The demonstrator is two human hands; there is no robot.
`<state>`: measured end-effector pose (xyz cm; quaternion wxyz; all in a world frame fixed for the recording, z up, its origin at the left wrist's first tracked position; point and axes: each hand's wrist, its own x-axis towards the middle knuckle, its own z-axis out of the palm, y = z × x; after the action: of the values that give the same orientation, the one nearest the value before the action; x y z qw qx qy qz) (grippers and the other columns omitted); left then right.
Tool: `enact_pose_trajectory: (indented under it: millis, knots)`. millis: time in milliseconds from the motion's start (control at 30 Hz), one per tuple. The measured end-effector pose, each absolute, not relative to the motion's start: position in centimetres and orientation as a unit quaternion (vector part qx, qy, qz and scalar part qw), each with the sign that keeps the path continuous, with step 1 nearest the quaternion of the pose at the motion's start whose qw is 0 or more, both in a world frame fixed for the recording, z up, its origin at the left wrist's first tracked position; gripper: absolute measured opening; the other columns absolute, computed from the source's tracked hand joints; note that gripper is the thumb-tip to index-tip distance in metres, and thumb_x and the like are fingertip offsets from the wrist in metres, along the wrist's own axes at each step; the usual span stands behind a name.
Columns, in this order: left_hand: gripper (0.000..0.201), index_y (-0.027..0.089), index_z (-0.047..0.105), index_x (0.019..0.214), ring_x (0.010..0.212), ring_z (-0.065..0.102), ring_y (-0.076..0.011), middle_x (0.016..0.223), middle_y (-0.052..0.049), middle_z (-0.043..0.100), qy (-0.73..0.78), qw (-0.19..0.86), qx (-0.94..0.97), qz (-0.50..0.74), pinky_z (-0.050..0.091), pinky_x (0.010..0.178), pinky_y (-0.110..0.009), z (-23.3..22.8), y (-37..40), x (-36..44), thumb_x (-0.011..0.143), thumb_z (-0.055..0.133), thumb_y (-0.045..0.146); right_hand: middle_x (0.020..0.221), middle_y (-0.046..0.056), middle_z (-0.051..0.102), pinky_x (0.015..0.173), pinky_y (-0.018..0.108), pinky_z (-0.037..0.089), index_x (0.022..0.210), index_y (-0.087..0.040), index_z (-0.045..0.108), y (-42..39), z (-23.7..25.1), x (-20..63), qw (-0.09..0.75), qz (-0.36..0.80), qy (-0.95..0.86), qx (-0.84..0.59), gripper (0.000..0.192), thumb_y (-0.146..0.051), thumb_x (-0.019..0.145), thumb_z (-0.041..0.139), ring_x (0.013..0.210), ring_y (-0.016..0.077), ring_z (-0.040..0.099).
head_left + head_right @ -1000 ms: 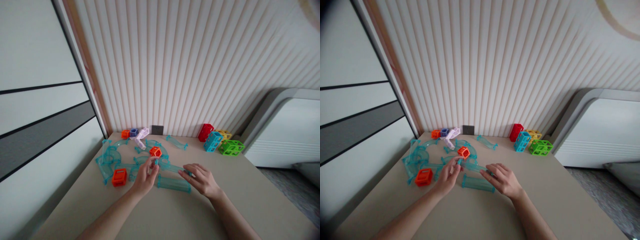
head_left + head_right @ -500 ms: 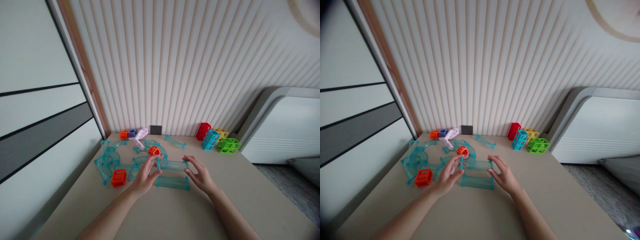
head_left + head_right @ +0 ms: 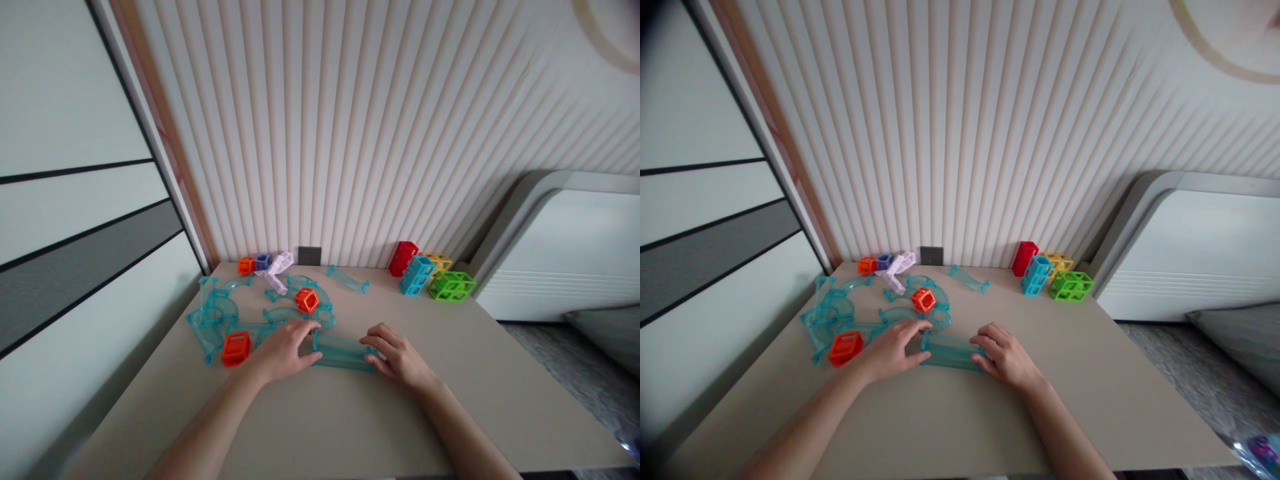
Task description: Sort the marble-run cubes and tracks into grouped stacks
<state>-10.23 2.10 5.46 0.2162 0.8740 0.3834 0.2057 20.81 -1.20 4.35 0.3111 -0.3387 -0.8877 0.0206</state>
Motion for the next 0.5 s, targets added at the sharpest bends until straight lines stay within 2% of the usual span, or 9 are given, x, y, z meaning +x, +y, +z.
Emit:
enact_pose_trajectory:
  millis: [200,300,400,500]
  knots:
    - [0.062,0.024,0.049,0.14,0.119,0.065,-0.0287,0.132,-0.01,0.068,0.38,0.2,0.889,0.158,0.052,0.102,-0.043,5.4,2.0,-10.4,0.085,0.074,0.035,0.101,0.014,0.067,0.085,0.039,0.053,0.111,-0.018,0.068,-1.2,4.8,20.7,0.264,0.098,-0.884,-0.374,0.049,-0.06,0.099,0.045,0.092,0.0247,0.064]
    - [0.057,0.023,0.054,0.137,0.119,0.065,-0.0296,0.13,-0.011,0.069,0.38,0.19,0.895,0.137,0.051,0.103,-0.044,5.3,2.0,-10.4,0.086,0.072,0.041,0.114,0.016,0.066,0.093,0.041,0.052,0.123,-0.018,0.065,-1.2,4.9,21.2,0.246,0.158,-0.872,-0.393,0.066,-0.073,0.087,0.056,0.104,0.028,0.064]
    - [0.053,0.021,0.057,0.135,0.121,0.063,-0.0302,0.129,-0.011,0.069,0.381,0.19,0.897,0.123,0.05,0.104,-0.045,5.4,1.9,-10.3,0.088,0.069,0.043,0.122,0.016,0.065,0.098,0.043,0.051,0.135,-0.019,0.058,-1.2,4.8,21.7,0.211,0.197,-0.859,-0.423,0.077,-0.071,0.079,0.069,0.11,0.0304,0.064]
    - [0.051,0.02,0.057,0.135,0.121,0.063,-0.0297,0.13,-0.012,0.069,0.383,0.2,0.894,0.121,0.05,0.105,-0.045,5.6,1.7,-10.3,0.09,0.067,0.043,0.12,0.014,0.068,0.098,0.044,0.051,0.137,-0.021,0.057,-1.0,4.5,21.9,0.188,0.204,-0.845,-0.458,0.066,-0.059,0.084,0.072,0.11,0.03,0.065]
